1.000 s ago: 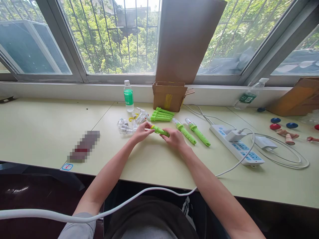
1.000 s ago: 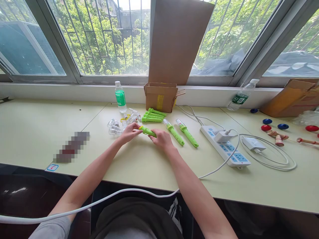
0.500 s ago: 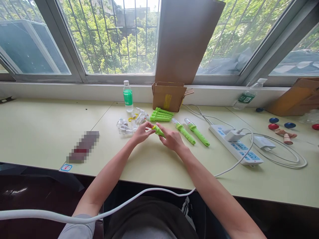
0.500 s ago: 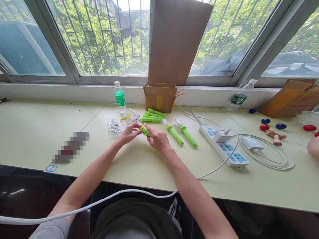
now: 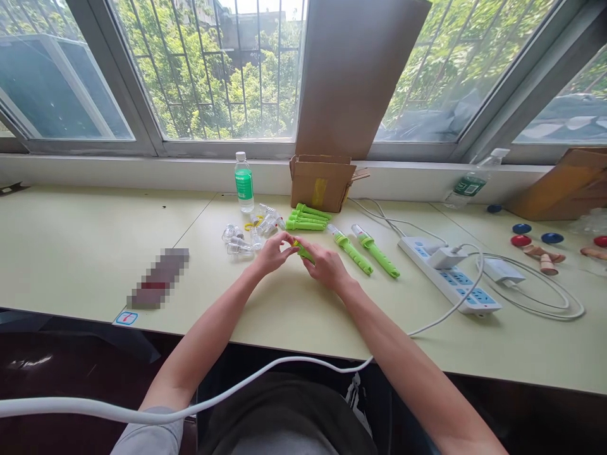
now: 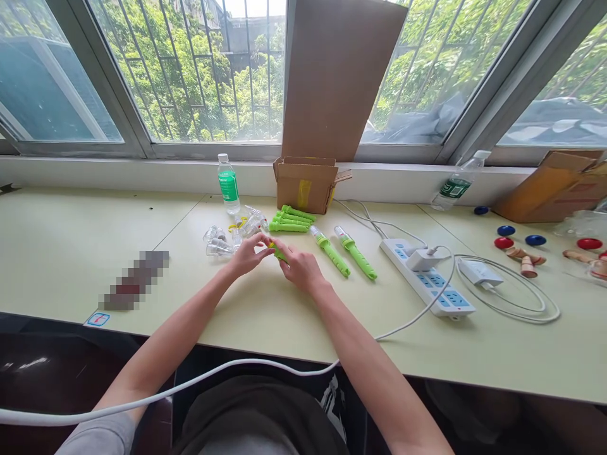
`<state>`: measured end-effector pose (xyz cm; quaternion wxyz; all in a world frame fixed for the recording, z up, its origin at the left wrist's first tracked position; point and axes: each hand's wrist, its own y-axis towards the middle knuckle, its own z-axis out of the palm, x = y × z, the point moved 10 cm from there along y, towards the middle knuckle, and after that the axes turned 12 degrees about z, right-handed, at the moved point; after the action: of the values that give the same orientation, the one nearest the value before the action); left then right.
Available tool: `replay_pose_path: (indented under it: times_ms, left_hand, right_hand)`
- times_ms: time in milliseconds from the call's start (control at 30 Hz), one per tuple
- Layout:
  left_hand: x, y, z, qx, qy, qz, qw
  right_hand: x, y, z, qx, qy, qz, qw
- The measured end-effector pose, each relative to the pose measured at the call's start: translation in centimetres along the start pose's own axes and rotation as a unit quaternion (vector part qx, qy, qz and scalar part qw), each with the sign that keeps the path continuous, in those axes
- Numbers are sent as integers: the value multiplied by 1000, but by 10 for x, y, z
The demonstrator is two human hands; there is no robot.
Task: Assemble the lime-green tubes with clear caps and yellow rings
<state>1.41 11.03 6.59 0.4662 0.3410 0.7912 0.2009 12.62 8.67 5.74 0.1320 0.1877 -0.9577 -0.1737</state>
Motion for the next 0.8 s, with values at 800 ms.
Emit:
replay_pose_path:
  times_ms: [800]
  left_hand:
    - [-16,4,-5,-21,71,57,996]
  right_hand:
    - [-7,2,-4,-6,140,28,990]
